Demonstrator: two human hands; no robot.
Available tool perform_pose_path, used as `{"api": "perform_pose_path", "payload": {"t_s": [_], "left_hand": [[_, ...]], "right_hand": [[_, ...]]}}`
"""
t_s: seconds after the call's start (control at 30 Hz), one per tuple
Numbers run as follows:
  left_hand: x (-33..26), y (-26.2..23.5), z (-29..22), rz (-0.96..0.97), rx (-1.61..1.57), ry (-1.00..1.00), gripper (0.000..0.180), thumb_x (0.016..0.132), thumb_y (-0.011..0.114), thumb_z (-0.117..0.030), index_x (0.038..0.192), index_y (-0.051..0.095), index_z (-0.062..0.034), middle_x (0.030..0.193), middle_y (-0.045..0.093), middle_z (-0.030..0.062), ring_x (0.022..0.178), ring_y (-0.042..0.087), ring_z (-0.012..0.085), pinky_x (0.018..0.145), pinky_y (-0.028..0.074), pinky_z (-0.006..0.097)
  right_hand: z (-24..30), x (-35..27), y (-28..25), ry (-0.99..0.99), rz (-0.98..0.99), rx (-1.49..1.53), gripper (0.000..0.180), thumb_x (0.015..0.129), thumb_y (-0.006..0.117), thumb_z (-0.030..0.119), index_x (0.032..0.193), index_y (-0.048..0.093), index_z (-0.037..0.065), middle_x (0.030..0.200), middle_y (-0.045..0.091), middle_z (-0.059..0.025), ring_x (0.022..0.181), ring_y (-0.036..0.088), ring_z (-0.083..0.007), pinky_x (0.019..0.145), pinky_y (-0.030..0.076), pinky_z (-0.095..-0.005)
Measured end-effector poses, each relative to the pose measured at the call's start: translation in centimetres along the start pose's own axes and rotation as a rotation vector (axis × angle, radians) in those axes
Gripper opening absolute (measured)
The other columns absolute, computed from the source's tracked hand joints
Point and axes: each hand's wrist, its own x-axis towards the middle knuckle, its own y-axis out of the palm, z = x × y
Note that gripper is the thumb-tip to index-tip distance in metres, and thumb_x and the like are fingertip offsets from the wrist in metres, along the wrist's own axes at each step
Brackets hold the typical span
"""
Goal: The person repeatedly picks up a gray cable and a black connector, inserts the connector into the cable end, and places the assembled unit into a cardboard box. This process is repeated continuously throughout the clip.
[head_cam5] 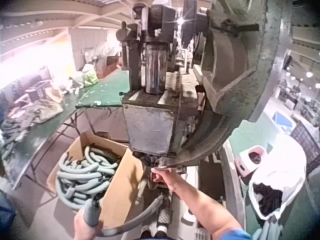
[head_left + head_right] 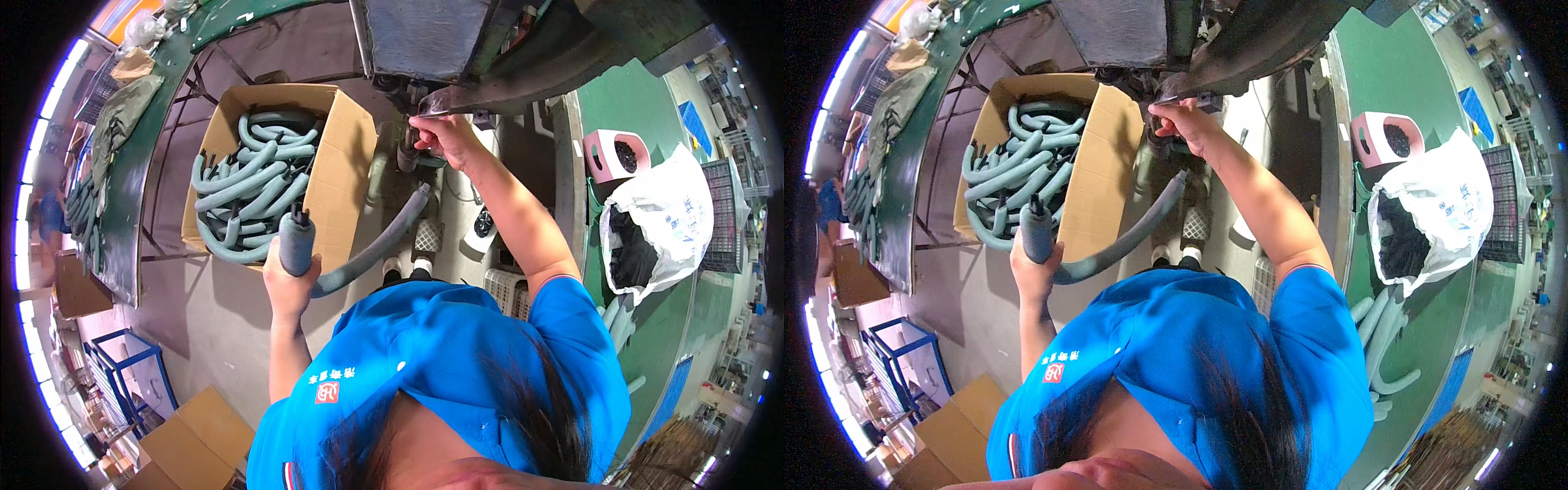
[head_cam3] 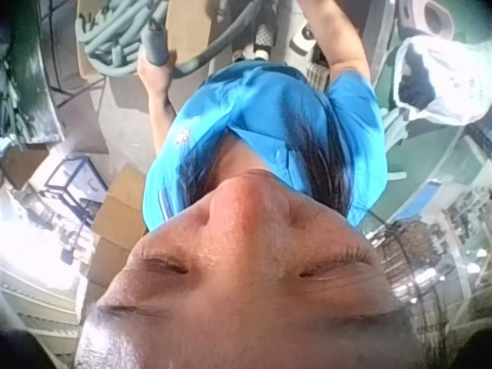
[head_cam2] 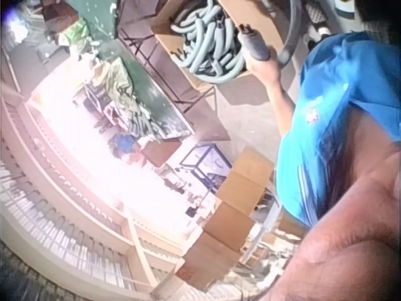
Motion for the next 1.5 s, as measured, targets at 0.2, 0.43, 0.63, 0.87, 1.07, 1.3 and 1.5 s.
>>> {"api": "perform_pose_path", "payload": {"t_s": [0.2,0.43,0.63,0.87,1.07,1.3,1.5], "left_hand": [[3.8,-3.5,3.2,0.062,-0.734,-0.399,0.033,0.065,0.065,-0.003,0.095,0.051,-0.002,0.07,0.052,0.0037,0.056,0.052,0.0139,0.055,0.046,0.025],[10.4,-0.5,13.4,0.367,-1.034,-0.829,0.029,0.073,0.058,-0.005,0.1,0.049,-0.009,0.069,0.05,0.0003,0.056,0.048,0.0123,0.059,0.046,0.031],[12.1,5.9,16.2,0.699,-1.367,-0.879,0.024,0.071,0.05,-0.005,0.095,0.05,-0.0073,0.062,0.036,0.0006,0.053,0.038,0.0123,0.055,0.039,0.028],[12.2,11.7,14.0,0.963,-1.626,-0.931,0.03,0.073,0.052,-0.006,0.103,0.049,-0.0041,0.065,0.037,0.0014,0.058,0.04,0.0134,0.062,0.04,0.029],[9.6,18.6,6.8,1.01,-0.118,-0.182,0.052,0.082,0.063,-0.021,0.127,0.044,-0.0013,0.118,0.055,0.0162,0.109,0.054,0.0241,0.091,0.043,0.036],[-0.2,16.5,-13.2,1.115,-1.078,0.211,0.083,0.079,0.07,-0.035,0.138,0.018,-0.007,0.133,0.039,0.0226,0.103,0.057,0.034,0.084,0.05,0.043],[-2.2,17.1,-13.2,1.071,-1.308,0.223,0.066,0.079,0.069,-0.014,0.127,0.024,-0.011,0.114,0.047,0.0194,0.083,0.06,0.0286,0.068,0.05,0.038]], "right_hand": [[-3.9,-2.5,-6.3,-0.129,-0.421,-0.209,0.045,0.085,0.064,0.039,0.114,0.051,0.007,0.094,0.056,-0.0044,0.088,0.052,-0.0137,0.079,0.044,-0.0304],[-5.2,-16.2,-1.0,0.007,0.084,0.623,0.044,0.085,0.065,0.024,0.122,0.049,0.005,0.113,0.054,-0.0052,0.105,0.05,-0.0178,0.091,0.039,-0.0306],[-12.3,-17.9,-1.7,-0.126,-0.973,-0.165,0.061,0.074,0.074,0.021,0.12,0.04,0.0,0.119,0.04,-0.0139,0.115,0.038,-0.0249,0.099,0.033,-0.0365],[-7.6,-23.5,-3.0,-0.03,-0.147,0.758,0.052,0.071,0.079,0.024,0.111,0.052,0.005,0.097,0.061,-0.01,0.103,0.058,-0.0264,0.096,0.042,-0.0421],[-7.3,-24.1,-0.8,-0.174,0.071,0.249,0.031,0.069,0.078,0.007,0.089,0.055,0.007,0.089,0.058,-0.0047,0.094,0.056,-0.0184,0.085,0.045,-0.0341],[-8.3,-24.7,1.3,-0.181,-0.062,-0.015,0.032,0.071,0.08,0.021,0.092,0.061,0.006,0.088,0.064,-0.0033,0.085,0.06,-0.0137,0.079,0.047,-0.0304],[-8.8,-24.8,2.1,-0.234,-0.141,-0.058,0.039,0.068,0.081,0.024,0.097,0.062,0.006,0.092,0.066,-0.0065,0.091,0.062,-0.0171,0.079,0.049,-0.032]]}}
